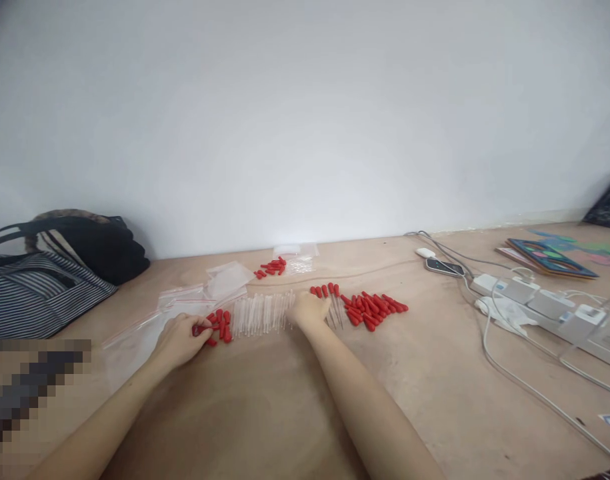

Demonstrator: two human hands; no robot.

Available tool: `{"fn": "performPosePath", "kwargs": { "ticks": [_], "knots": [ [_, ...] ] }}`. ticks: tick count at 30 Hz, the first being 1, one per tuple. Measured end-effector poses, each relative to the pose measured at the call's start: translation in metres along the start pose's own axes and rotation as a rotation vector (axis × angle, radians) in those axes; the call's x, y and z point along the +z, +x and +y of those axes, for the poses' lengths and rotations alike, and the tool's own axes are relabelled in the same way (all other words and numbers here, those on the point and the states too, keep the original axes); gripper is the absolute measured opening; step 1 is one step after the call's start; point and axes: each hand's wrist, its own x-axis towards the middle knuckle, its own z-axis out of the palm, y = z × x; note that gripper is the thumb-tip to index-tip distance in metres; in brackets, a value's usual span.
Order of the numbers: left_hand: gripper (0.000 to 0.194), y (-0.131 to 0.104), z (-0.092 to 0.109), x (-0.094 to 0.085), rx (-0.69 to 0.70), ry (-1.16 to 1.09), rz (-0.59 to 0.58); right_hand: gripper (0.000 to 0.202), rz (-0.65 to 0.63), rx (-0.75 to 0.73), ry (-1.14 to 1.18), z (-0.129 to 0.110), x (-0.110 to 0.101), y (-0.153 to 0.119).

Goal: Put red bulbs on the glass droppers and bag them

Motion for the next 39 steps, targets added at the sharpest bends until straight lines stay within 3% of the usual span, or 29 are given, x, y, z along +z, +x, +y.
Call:
{"fn": "performPosePath", "kwargs": {
  "ticks": [5, 9, 13, 16, 20, 23, 28, 39],
  "knots": [
    [0.019, -0.002, 0.001, -0.005, 0.004, -0.061, 0.065, 0.019, -0.024, 0.001, 0.044, -0.002, -0.002, 0.002],
    [0.016, -0.013, 0.009, -0.007, 0.054, -0.306, 0.117, 0.02, 0.002, -0.047, 0.099, 0.003, -0.014, -0.009],
    [0.017, -0.035, 0.034, 0.005, 0.191, -0.787, 0.011, 0.021, 0.022, -0.206, 0.2, 0.022, -0.028, -0.032],
    [0.021, -0.054, 0.058, 0.018, 0.261, -1.016, -0.089, 0.016, -0.001, -0.39, 0.36, 0.045, -0.028, -0.053],
    [0.014, -0.07, 0.078, 0.026, 0.376, -1.067, -0.253, 0.011, 0.084, -0.69, 0.481, 0.073, -0.014, -0.075],
    [0.013, -0.073, 0.083, 0.025, 0.334, -1.126, -0.309, 0.009, 0.126, -0.784, 0.407, 0.084, -0.005, -0.084],
    [0.016, -0.074, 0.083, 0.022, 0.235, -1.226, -0.369, 0.007, 0.115, -0.789, 0.325, 0.086, 0.002, -0.085],
    [0.019, -0.073, 0.081, 0.026, 0.229, -1.312, -0.393, 0.014, 0.118, -0.832, 0.283, 0.081, 0.003, -0.087]
  ]
}}
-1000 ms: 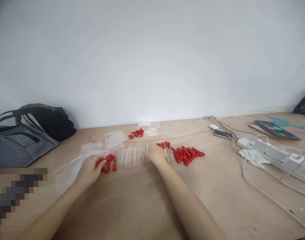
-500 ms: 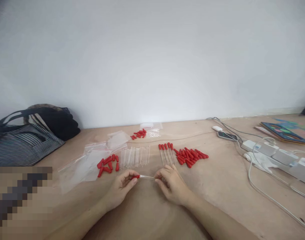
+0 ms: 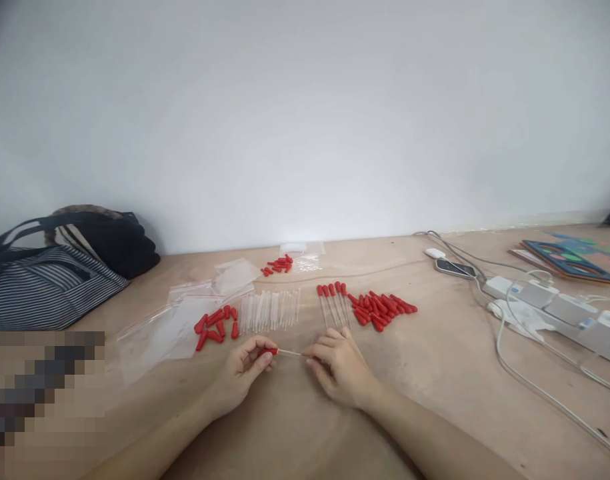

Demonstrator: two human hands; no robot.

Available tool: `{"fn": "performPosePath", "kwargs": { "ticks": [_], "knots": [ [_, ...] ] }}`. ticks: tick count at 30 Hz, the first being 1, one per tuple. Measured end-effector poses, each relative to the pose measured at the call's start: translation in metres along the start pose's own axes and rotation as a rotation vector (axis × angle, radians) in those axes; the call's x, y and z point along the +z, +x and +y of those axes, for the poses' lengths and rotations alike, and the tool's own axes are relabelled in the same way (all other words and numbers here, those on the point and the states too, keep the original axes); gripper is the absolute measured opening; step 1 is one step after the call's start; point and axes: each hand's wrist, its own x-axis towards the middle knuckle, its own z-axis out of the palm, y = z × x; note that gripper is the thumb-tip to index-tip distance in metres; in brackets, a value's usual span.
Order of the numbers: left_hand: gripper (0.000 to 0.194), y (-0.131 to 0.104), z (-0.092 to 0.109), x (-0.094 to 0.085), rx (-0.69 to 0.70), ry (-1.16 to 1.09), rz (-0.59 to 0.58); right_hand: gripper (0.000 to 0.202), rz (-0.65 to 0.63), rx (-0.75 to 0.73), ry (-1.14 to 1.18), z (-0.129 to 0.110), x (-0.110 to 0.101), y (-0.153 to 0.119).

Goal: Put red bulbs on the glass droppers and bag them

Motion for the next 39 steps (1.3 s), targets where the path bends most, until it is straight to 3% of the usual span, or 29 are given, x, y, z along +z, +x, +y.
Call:
{"fn": "performPosePath", "kwargs": {
  "ticks": [6, 19, 39],
  "knots": [
    [0.028, 0.001, 0.0047, 0.0007, -0.068, -0.118, 0.02, 0.014, 0.061, -0.002, 0.058, 0.0001, 0.0057, 0.0008],
    [0.03, 0.0007, 0.0003, 0.0006, -0.122, -0.157, 0.046, 0.018, 0.105, -0.102, -0.01, -0.0021, 0.0079, -0.0005],
    [0.029, -0.0017, 0.0032, 0.0005, -0.091, -0.056, 0.02, 0.019, 0.049, -0.159, -0.174, -0.0057, -0.0008, 0.0033]
  ]
}}
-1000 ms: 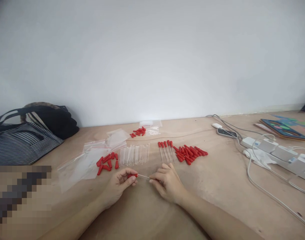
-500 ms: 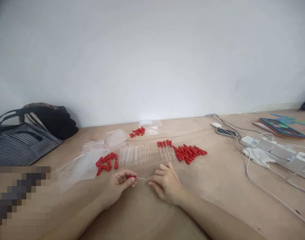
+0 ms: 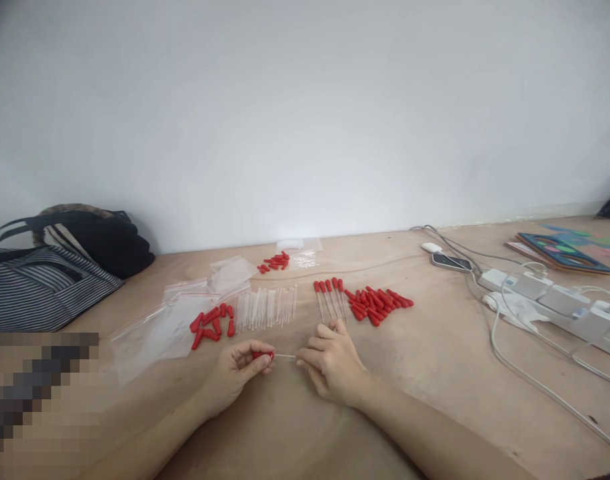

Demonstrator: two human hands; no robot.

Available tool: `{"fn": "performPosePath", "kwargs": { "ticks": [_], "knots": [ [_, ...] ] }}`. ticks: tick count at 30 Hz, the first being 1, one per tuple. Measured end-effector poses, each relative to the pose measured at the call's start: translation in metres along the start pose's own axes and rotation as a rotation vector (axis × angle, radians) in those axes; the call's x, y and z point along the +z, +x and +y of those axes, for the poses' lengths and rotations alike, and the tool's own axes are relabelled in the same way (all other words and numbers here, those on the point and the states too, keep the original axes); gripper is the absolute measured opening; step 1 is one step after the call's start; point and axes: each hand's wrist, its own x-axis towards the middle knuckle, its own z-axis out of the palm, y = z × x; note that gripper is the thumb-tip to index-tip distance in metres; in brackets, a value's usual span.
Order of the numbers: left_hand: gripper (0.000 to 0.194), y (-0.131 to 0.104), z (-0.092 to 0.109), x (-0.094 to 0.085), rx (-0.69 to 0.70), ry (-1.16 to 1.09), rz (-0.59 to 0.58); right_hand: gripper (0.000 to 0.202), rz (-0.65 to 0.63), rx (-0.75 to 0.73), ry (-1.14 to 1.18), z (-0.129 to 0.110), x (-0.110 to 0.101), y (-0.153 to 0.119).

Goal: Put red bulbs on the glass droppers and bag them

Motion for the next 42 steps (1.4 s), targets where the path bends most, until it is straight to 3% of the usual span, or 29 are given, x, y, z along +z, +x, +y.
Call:
{"fn": "performPosePath", "kwargs": {
  "ticks": [8, 16, 34, 42],
  "knots": [
    [0.028, -0.0005, -0.0007, -0.0003, -0.004, -0.017, -0.008, 0.022, -0.065, 0.022, 0.035, 0.0005, -0.0007, 0.0013],
    [0.027, -0.0013, 0.0008, 0.0001, 0.005, 0.014, 0.017, 0.021, -0.011, -0.009, 0.013, -0.001, -0.0005, 0.0013],
    [0.025, -0.0025, 0.0017, 0.0039, -0.024, 0.012, -0.004, 0.019, -0.063, 0.075, 0.134, -0.0083, 0.0019, 0.0053],
    [0.039, 0.0001, 0.0042, -0.005, -0.037, -0.013, -0.006, 0.021, -0.064, 0.086, 0.076, 0.001, -0.0028, 0.006]
  ]
}}
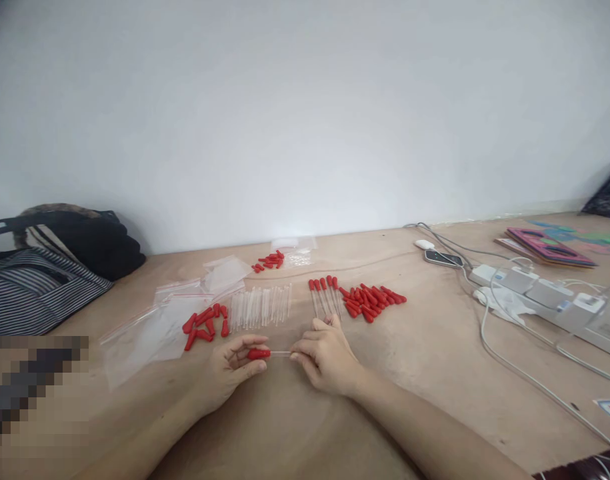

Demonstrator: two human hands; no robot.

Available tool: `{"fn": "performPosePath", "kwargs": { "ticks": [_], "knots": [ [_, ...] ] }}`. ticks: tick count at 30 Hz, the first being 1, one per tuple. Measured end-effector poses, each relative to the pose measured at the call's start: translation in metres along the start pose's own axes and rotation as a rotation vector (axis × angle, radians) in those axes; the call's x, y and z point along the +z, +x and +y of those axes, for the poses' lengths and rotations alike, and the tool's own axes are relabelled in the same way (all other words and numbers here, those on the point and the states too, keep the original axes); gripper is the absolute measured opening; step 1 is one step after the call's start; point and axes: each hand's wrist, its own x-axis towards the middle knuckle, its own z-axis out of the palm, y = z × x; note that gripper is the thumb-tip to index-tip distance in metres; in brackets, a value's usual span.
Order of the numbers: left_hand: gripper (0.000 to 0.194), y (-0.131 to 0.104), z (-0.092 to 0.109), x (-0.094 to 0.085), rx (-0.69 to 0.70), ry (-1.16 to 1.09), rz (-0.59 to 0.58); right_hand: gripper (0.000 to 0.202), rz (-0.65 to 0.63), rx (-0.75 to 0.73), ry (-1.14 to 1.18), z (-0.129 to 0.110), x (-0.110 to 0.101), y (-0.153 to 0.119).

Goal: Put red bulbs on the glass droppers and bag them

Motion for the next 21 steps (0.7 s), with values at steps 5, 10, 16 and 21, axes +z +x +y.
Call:
{"fn": "performPosePath", "kwargs": {
  "ticks": [5, 10, 16, 21],
  "knots": [
    [0.015, 0.001, -0.005, 0.003, 0.1, 0.055, 0.019, 0.019, 0.01, 0.004, 0.015, 0.001, 0.001, -0.002],
    [0.013, 0.001, -0.007, 0.007, 0.183, 0.086, 0.079, 0.019, 0.024, -0.032, -0.017, 0.0, 0.002, -0.001],
    [0.02, 0.002, -0.001, 0.004, 0.117, 0.131, 0.144, 0.017, 0.069, -0.064, -0.076, 0.0, 0.002, -0.001],
    [0.026, 0.006, 0.005, -0.018, 0.164, 0.303, 0.328, 0.019, 0.181, 0.133, -0.08, 0.005, 0.005, -0.002]
  ]
}}
